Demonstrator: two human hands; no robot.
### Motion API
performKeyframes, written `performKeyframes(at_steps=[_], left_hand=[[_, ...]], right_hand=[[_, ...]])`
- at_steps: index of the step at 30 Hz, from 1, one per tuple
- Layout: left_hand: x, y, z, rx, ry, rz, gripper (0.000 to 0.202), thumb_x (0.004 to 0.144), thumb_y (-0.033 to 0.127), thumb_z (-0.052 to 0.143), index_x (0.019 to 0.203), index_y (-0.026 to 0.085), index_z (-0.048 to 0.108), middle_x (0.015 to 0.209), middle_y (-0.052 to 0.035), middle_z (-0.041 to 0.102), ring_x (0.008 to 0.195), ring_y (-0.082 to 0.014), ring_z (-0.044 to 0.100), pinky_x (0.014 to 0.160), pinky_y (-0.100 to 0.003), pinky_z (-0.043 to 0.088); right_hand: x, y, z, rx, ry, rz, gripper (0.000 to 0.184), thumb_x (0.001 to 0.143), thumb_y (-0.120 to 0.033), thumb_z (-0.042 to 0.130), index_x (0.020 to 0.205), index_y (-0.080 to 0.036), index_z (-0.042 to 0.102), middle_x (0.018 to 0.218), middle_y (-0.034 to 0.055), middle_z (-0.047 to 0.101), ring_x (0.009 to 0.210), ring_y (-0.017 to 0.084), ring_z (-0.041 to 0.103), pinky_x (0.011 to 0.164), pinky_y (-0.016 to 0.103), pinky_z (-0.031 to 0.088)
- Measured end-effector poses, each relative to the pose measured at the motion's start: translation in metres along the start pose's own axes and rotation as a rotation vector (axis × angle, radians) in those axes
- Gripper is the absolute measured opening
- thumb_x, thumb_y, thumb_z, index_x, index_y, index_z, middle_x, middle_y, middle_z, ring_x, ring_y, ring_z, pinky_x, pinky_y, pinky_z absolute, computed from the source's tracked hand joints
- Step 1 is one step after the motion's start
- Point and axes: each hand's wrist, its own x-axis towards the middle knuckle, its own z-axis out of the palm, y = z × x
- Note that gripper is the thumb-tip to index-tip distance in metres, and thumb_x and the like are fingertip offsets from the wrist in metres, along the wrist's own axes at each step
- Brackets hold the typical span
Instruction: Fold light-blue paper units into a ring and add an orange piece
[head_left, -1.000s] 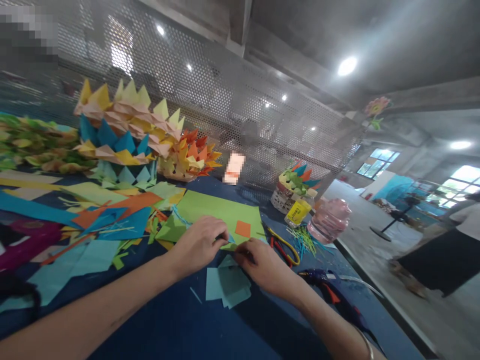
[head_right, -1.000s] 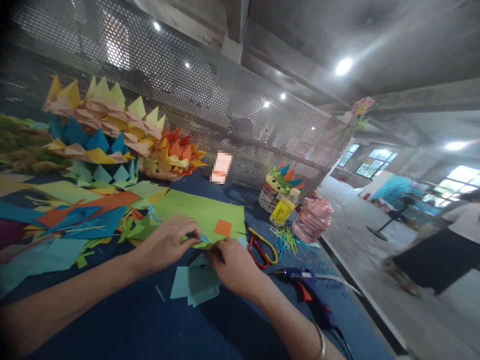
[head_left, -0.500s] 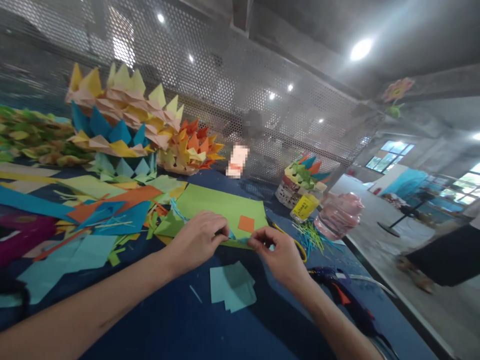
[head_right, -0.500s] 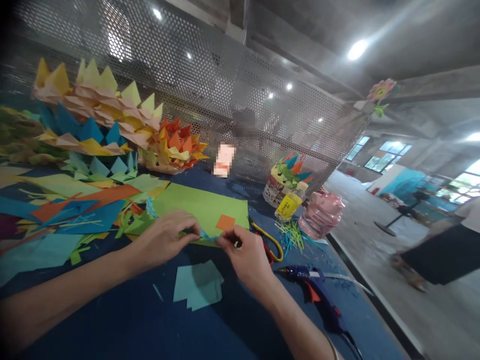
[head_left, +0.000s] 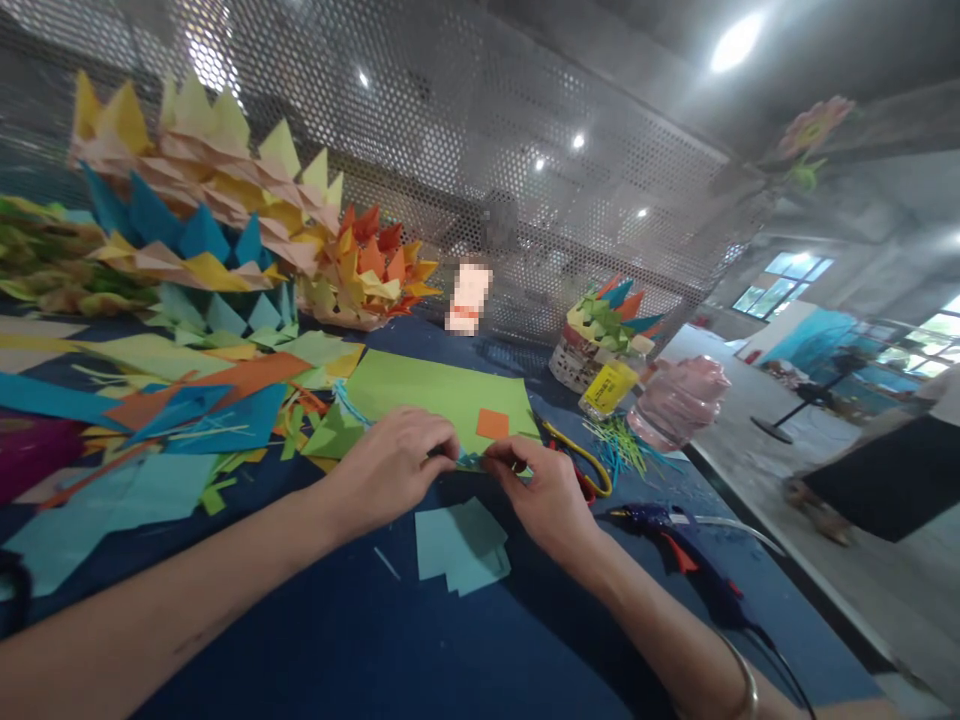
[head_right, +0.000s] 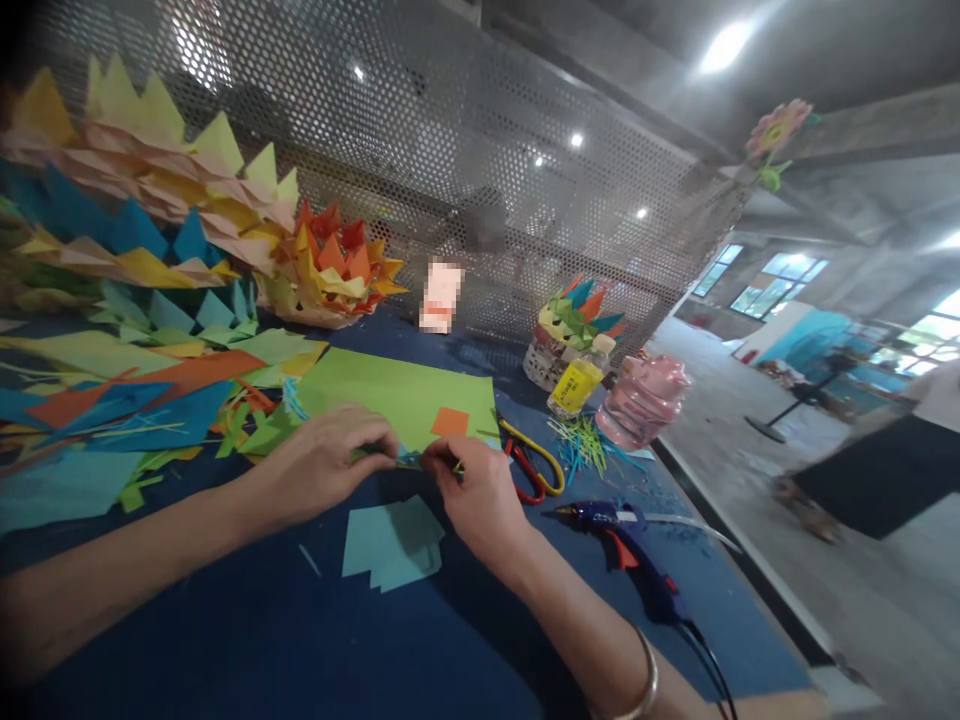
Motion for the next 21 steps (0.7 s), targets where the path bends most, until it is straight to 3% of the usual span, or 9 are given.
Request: performKeyframes(at_steps=[21], left_hand=[[-0.0003, 0.0077, -0.0034, -0.007, 0.026, -0.005, 0.01, 0.079, 0.011, 0.055, 0.072, 0.019, 0.053, 0.07, 0.0007, 0.061, 0.071, -0.0171, 0.053, 0.072, -0.033, 0.039]], right_hand=[[-0.002, -0.0047, 0.0024, -0.056, -0.014, -0.03, 0.01, 0.079, -0.009, 0.057, 0.078, -0.017, 0.063, 0.073, 0.0004, 0.066, 0.067, 0.012, 0.059, 0.065, 0.022, 0.044]])
